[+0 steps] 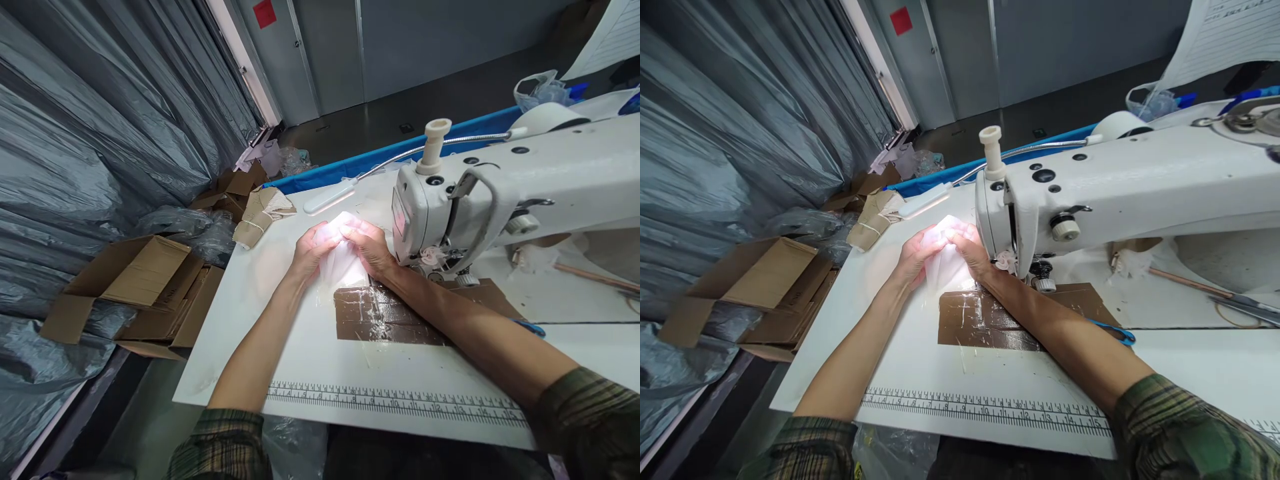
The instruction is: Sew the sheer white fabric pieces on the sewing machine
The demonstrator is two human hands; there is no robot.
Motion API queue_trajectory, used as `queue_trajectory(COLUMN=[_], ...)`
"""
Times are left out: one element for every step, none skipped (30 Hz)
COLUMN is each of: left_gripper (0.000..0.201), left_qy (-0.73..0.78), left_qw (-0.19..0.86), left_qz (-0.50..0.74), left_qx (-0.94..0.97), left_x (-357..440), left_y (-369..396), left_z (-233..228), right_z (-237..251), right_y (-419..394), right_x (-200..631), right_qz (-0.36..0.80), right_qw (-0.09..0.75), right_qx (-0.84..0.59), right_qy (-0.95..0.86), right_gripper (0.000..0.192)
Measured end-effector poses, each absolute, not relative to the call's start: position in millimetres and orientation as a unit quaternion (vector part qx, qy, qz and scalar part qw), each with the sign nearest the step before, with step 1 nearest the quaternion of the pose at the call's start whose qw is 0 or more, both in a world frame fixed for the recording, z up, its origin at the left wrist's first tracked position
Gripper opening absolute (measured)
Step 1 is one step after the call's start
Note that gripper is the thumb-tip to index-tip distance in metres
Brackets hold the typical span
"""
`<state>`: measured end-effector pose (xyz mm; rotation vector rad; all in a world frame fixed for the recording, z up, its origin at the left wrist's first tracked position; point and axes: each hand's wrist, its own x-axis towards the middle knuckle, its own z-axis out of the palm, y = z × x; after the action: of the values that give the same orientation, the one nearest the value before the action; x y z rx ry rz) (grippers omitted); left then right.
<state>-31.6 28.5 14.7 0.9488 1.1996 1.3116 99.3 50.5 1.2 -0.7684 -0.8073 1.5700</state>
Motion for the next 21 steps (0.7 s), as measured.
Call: queue_trajectory(left_gripper=[0.07, 0.07, 0.071, 0.072, 0.073, 0.073, 0.073, 0.072, 0.071, 0.071, 0.07, 0.07, 0.068, 0.064, 0.059, 0.052, 0.047, 0.043, 0.041, 0.04, 0.041], left_qy=[0.506, 0.508, 0.508, 0.504, 0.498, 0.489, 0.48, 0.47, 0.462, 0.459, 0.461, 0.468, 0.478, 0.491, 0.504, 0.515, 0.526, 0.538, 0.549, 0.559, 0.567], left_qw=[0.531, 0.528, 0.526, 0.525, 0.526, 0.528, 0.531, 0.535, 0.537, 0.538, 0.536, 0.535, 0.531, 0.528, 0.524, 0.522, 0.518, 0.513, 0.509, 0.508, 0.508], left_qz=[0.553, 0.555, 0.556, 0.556, 0.557, 0.557, 0.557, 0.557, 0.557, 0.557, 0.554, 0.547, 0.538, 0.526, 0.511, 0.494, 0.478, 0.462, 0.444, 0.425, 0.405], left_qx=[0.395, 0.394, 0.396, 0.4, 0.406, 0.414, 0.421, 0.428, 0.433, 0.437, 0.439, 0.442, 0.446, 0.451, 0.458, 0.467, 0.476, 0.485, 0.492, 0.5, 0.506], left_x=[-31.5, -31.5, -31.5, -31.4, -31.3, -31.0, -30.7, -30.4, -30.4, -30.7, -31.7, -33.3, -35.8, -38.9, -42.6, -46.6, -50.4, -53.7, -56.0, -56.9, -56.3], left_y=[29.0, 29.7, 30.7, 31.7, 32.8, 33.6, 34.0, 34.0, 33.5, 32.6, 31.3, 29.7, 28.0, 25.9, 23.6, 20.7, 17.1, 12.5, 6.9, 0.2, -7.5], left_z=[13.3, 11.8, 10.4, 9.2, 8.2, 7.5, 7.2, 7.3, 7.8, 9.0, 10.8, 13.2, 16.3, 20.2, 24.7, 29.7, 35.1, 40.6, 45.9, 50.4, 54.0], right_z=[1.4, 1.5, 1.6, 1.6, 1.8, 2.1, 2.4, 2.6, 2.7, 2.5, 2.2, 1.7, 1.3, 1.1, 1.4, 2.1, 3.4, 5.0, 6.8, 8.4, 9.7], right_y=[50.8, 51.2, 51.5, 51.7, 51.6, 51.4, 51.0, 50.6, 50.1, 49.6, 49.1, 48.3, 47.0, 44.9, 41.5, 36.6, 29.8, 21.3, 11.2, -0.2, -12.2], right_x=[98.9, 98.3, 97.7, 97.0, 96.4, 95.7, 95.3, 95.0, 95.0, 95.3, 95.6, 95.9, 96.1, 96.1, 96.1, 96.4, 97.6, 100.2, 104.7, 111.5, 120.8], right_qz=[0.67, 0.672, 0.674, 0.677, 0.679, 0.681, 0.683, 0.685, 0.687, 0.69, 0.693, 0.697, 0.701, 0.706, 0.711, 0.717, 0.724, 0.732, 0.74, 0.748, 0.757], right_qw=[0.573, 0.573, 0.573, 0.574, 0.574, 0.575, 0.576, 0.576, 0.574, 0.571, 0.567, 0.562, 0.556, 0.55, 0.542, 0.534, 0.523, 0.512, 0.5, 0.485, 0.466], right_qx=[-0.328, -0.326, -0.324, -0.321, -0.317, -0.314, -0.311, -0.309, -0.308, -0.307, -0.308, -0.31, -0.314, -0.318, -0.324, -0.329, -0.334, -0.338, -0.342, -0.347, -0.352], right_qy=[-0.34, -0.337, -0.335, -0.332, -0.33, -0.327, -0.325, -0.324, -0.323, -0.322, -0.322, -0.32, -0.318, -0.314, -0.309, -0.304, -0.3, -0.296, -0.292, -0.29, -0.292], right_gripper=[0.031, 0.031, 0.031, 0.031, 0.031, 0.032, 0.032, 0.032, 0.032, 0.032, 0.031, 0.03, 0.028, 0.025, 0.021, 0.016, 0.011, 0.007, 0.004, 0.003, 0.005])
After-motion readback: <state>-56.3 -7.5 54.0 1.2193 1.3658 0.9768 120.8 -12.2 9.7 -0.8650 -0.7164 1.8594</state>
